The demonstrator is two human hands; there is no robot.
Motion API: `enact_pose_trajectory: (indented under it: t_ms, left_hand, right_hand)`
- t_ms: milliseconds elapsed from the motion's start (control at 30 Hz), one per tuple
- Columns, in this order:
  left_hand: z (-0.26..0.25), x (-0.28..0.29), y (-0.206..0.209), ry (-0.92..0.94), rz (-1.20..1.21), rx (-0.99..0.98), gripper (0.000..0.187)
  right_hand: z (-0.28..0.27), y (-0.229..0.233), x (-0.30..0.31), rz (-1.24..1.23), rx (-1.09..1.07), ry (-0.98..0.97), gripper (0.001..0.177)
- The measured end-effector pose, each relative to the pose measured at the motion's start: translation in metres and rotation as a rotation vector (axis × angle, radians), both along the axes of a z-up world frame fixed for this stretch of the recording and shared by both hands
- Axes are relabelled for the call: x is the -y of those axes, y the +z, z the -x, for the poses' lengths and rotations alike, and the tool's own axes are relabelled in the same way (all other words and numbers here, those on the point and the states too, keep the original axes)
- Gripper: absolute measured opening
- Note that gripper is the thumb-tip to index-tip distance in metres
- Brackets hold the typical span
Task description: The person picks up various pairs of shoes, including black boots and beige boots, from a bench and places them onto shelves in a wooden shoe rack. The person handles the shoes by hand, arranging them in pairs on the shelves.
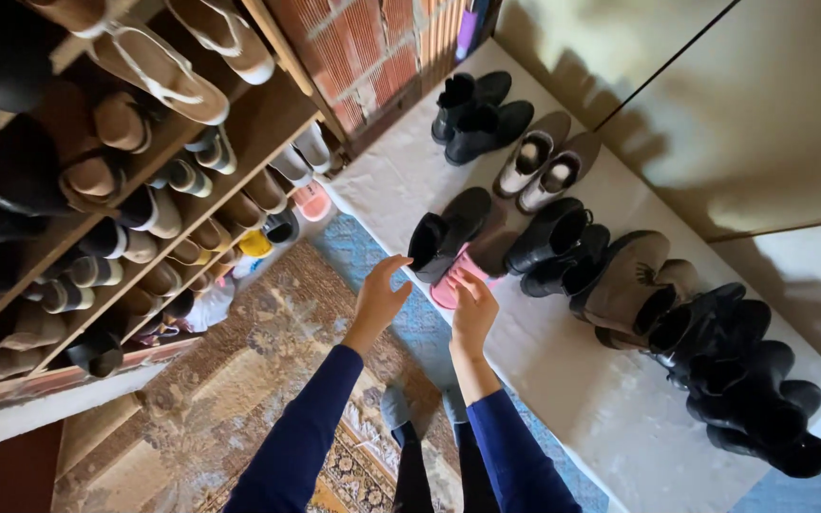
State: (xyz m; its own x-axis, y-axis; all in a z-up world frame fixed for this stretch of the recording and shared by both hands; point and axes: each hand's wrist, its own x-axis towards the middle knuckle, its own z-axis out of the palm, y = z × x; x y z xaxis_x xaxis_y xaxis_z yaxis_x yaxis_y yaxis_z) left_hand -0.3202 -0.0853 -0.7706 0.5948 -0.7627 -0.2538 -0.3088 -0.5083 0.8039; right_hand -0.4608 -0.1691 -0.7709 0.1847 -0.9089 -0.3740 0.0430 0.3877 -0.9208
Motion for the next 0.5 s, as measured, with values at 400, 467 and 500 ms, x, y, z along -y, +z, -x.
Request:
enact_pose_trajectory:
  t_ms: [400, 467, 500]
  left_hand:
    - [0.000, 0.019, -0.077, -0.259, -0.317, 0.342, 0.029]
    - [0.002, 0.024, -0.079, -0.273, -0.288, 0.343, 0.027]
    - [0.003, 0.027, -0.080, -0.284, -0.257, 0.345, 0.025]
  right_hand:
    - [0.006, 0.000, -0.008, -0.055, -0.108, 0.007, 0.035]
    - [0.008, -0.016, -0.007, -0.052, -0.105, -0.001, 0.035]
    - [0.011, -0.024, -0.006, -0.047, -0.102, -0.008, 0.036]
